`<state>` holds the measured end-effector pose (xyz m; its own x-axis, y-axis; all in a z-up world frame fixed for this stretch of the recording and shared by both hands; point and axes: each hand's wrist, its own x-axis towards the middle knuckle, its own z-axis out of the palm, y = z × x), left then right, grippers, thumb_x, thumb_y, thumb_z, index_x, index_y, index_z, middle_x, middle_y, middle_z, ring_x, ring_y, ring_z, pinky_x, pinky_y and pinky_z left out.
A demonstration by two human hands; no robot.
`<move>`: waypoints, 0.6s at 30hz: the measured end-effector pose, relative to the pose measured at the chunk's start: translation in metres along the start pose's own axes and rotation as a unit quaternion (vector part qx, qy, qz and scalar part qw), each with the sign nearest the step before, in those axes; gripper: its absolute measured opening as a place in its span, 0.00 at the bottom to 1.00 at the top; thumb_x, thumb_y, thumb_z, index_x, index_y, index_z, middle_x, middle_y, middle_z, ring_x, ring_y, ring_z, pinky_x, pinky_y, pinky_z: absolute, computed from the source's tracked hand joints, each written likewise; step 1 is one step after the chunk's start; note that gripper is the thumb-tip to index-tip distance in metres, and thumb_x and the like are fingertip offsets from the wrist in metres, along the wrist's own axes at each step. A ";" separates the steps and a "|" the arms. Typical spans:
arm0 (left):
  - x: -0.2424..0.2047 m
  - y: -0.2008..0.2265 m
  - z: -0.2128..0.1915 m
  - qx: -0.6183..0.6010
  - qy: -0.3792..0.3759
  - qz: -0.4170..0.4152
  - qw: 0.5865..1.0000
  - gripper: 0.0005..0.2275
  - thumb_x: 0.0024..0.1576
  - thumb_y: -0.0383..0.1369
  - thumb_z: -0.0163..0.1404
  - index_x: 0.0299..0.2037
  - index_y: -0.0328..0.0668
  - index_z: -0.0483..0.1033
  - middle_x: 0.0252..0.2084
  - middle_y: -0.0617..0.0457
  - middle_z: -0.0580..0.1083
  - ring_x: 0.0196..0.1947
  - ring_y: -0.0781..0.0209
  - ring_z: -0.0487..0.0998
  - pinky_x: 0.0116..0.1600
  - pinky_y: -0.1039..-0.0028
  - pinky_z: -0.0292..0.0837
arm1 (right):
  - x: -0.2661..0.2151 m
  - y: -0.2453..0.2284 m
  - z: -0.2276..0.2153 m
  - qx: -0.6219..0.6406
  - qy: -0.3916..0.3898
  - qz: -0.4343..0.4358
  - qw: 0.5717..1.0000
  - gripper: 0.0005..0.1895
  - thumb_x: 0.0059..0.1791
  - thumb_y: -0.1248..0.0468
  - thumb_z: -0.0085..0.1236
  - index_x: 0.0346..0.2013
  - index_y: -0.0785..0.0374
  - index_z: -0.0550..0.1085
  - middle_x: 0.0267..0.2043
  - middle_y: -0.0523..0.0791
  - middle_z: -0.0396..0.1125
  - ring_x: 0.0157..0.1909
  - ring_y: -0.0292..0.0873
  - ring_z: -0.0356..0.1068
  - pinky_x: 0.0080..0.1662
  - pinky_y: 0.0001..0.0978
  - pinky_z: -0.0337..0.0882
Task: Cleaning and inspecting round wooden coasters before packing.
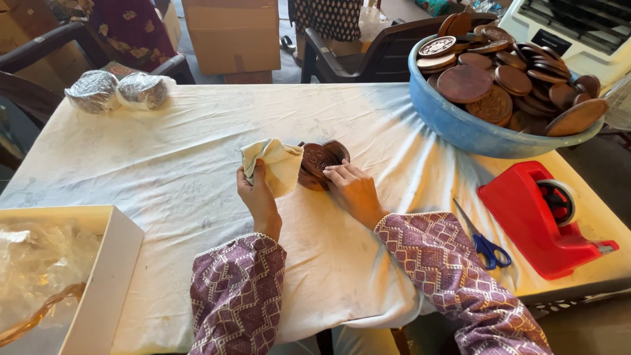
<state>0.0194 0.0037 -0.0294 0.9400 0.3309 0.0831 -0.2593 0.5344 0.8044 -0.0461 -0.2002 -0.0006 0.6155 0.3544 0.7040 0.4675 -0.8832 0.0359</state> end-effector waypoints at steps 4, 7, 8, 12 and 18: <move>-0.003 0.006 0.002 -0.009 0.000 -0.005 1.000 0.12 0.62 0.37 0.54 0.50 0.39 0.73 0.43 0.58 0.75 0.42 0.71 0.73 0.48 0.77 0.69 | 0.010 -0.005 -0.009 0.090 0.029 0.089 0.992 0.10 0.47 0.66 0.63 0.42 0.63 0.78 0.46 0.44 0.76 0.49 0.47 0.76 0.48 0.38 0.76; 0.002 0.008 0.001 -0.010 -0.002 -0.006 1.000 0.11 0.62 0.36 0.54 0.50 0.40 0.73 0.43 0.58 0.75 0.42 0.70 0.73 0.47 0.77 0.69 | 0.024 0.002 -0.025 0.232 0.120 0.206 0.943 0.09 0.49 0.66 0.65 0.42 0.64 0.79 0.44 0.45 0.77 0.46 0.42 0.78 0.47 0.33 0.78; 0.002 0.006 0.000 -0.014 0.001 -0.008 1.000 0.11 0.62 0.36 0.54 0.49 0.39 0.73 0.43 0.57 0.75 0.41 0.70 0.73 0.47 0.76 0.70 | 0.028 0.006 -0.033 0.309 0.173 0.265 0.897 0.09 0.50 0.66 0.66 0.43 0.64 0.79 0.43 0.45 0.76 0.44 0.39 0.78 0.48 0.31 0.79; 0.002 0.009 0.001 -0.021 0.000 -0.012 1.000 0.10 0.62 0.35 0.54 0.49 0.40 0.73 0.43 0.58 0.76 0.42 0.70 0.74 0.47 0.76 0.70 | 0.028 0.041 -0.098 0.288 0.224 0.252 0.896 0.09 0.51 0.66 0.67 0.44 0.63 0.78 0.45 0.45 0.76 0.47 0.38 0.78 0.50 0.29 0.80; -0.002 0.011 0.003 -0.016 -0.005 -0.019 1.000 0.09 0.63 0.34 0.53 0.49 0.40 0.73 0.43 0.58 0.75 0.42 0.71 0.74 0.48 0.77 0.70 | 0.004 0.123 -0.191 -0.041 0.183 0.148 0.971 0.10 0.54 0.69 0.70 0.50 0.63 0.79 0.51 0.49 0.76 0.49 0.47 0.76 0.52 0.36 0.74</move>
<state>0.0149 0.0069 -0.0193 0.9513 0.3025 0.0593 -0.2306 0.5707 0.7881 -0.1072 -0.3660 0.1423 0.4420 -0.0381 0.8962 0.2440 -0.9563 -0.1610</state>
